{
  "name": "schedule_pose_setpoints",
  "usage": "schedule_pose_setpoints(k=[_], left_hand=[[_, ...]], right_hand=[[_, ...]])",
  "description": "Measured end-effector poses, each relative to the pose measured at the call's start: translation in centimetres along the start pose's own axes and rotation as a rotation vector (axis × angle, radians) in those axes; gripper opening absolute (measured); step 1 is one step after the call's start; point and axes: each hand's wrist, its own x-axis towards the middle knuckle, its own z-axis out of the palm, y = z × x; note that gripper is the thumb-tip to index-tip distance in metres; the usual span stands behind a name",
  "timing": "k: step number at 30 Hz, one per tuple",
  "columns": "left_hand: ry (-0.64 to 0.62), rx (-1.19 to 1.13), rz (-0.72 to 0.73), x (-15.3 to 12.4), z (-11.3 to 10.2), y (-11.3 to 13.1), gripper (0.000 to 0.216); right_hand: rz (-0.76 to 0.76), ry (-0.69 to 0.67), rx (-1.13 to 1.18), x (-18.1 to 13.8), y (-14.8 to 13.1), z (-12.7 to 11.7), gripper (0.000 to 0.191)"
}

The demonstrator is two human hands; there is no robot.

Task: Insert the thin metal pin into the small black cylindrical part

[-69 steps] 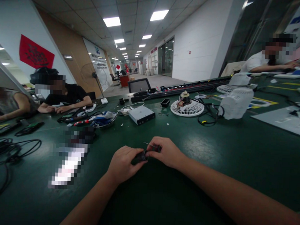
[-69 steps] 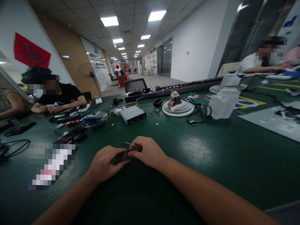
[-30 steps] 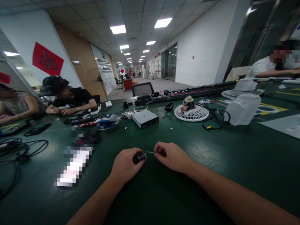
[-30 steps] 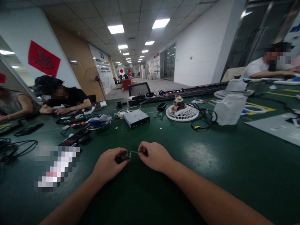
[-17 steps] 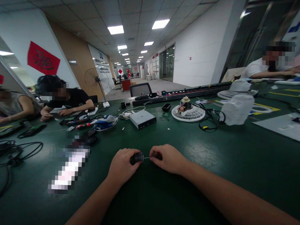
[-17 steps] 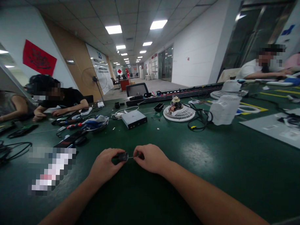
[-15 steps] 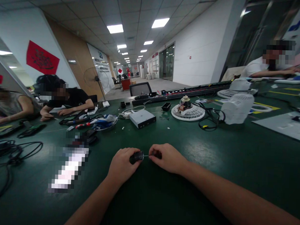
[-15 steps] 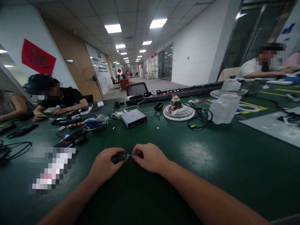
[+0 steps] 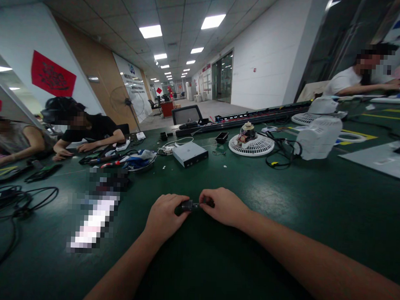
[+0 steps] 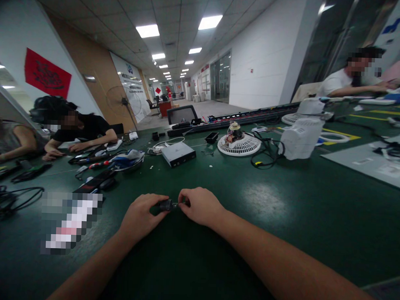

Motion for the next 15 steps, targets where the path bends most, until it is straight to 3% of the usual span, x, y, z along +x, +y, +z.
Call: schedule_pose_setpoints(k=[6,10,15], left_hand=[[0.012,0.005,-0.025,-0.01,0.02,0.16,0.028],[0.025,0.011,-0.083,0.1,0.07,0.13,0.027],[0.026,-0.001,-0.181,0.25,0.04,0.09,0.021]], right_hand=[[-0.003,-0.051,-0.047,-0.03,0.03,-0.13,0.012],[0.105,0.016,-0.121,-0.02,-0.16,-0.03,0.015],[0.083,0.028,0.001,0.04,-0.44,0.55,0.021]])
